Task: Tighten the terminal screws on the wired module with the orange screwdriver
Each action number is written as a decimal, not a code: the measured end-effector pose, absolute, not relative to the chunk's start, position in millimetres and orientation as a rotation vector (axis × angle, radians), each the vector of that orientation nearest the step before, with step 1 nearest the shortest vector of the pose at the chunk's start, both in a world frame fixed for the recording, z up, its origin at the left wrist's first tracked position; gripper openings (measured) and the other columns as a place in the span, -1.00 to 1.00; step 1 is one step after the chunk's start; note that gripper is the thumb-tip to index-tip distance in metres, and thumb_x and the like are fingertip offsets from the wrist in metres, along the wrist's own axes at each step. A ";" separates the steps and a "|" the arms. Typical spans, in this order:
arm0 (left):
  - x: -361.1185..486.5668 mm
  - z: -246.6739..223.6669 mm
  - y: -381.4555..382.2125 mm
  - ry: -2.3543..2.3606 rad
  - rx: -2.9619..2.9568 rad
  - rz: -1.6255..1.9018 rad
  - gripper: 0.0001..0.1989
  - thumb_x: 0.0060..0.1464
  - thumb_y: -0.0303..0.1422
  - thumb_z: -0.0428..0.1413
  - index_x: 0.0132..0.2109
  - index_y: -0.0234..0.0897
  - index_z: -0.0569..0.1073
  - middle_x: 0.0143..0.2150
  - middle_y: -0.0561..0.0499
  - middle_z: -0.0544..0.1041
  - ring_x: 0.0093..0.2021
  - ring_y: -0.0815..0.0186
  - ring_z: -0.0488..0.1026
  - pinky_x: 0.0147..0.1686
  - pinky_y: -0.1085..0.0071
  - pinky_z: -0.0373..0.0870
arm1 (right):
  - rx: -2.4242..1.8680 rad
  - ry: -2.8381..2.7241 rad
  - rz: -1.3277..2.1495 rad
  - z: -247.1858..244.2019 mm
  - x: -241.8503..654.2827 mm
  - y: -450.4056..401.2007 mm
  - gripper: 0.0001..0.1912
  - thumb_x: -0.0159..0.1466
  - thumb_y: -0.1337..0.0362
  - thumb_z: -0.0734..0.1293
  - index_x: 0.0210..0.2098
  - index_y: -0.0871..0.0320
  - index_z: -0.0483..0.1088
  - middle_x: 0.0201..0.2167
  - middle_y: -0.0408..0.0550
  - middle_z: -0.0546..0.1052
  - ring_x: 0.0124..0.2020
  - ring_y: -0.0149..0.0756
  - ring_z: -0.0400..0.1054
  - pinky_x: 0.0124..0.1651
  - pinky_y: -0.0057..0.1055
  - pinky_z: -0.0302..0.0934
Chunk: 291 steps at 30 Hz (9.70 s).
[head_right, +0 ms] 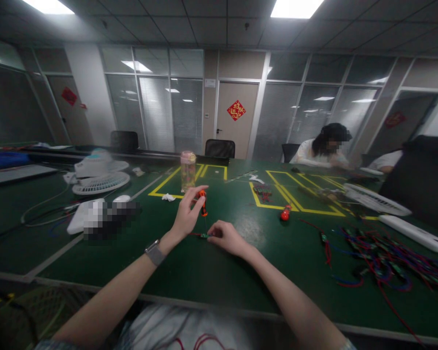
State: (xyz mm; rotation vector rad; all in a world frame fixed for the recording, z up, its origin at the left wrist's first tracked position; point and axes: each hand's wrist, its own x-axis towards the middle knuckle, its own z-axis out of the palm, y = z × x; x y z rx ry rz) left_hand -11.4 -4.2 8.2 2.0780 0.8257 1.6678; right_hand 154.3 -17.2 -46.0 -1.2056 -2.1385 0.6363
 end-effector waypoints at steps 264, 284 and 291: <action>-5.3 5.0 -1.4 0.816 2.031 1.675 -0.71 0.21 -0.37 -0.04 0.07 -0.18 0.35 -0.14 -0.02 0.40 -0.20 0.36 0.38 -0.28 0.50 0.37 | -1.212 -2.145 0.650 -45.5 154.9 -17.2 -0.92 0.10 0.38 0.37 -0.36 0.21 0.46 -0.44 -0.13 0.41 -0.44 -0.40 0.27 -0.35 -0.46 0.18; -6.6 8.0 -4.0 0.826 2.057 1.652 -0.71 0.22 -0.36 -0.04 0.07 -0.17 0.34 -0.14 -0.02 0.39 -0.21 0.36 0.37 -0.28 0.47 0.38 | -1.222 -2.135 0.667 -41.8 153.9 -19.9 -0.92 0.11 0.39 0.37 -0.35 0.20 0.45 -0.43 -0.13 0.43 -0.42 -0.40 0.29 -0.33 -0.45 0.20; -6.4 7.2 -3.1 0.822 2.050 1.653 -0.71 0.21 -0.37 -0.04 0.07 -0.18 0.34 -0.12 -0.03 0.40 -0.21 0.36 0.38 -0.29 0.48 0.38 | -1.219 -2.146 0.643 -44.6 154.8 -18.4 -0.91 0.10 0.40 0.37 -0.36 0.21 0.45 -0.44 -0.13 0.42 -0.42 -0.40 0.28 -0.33 -0.46 0.18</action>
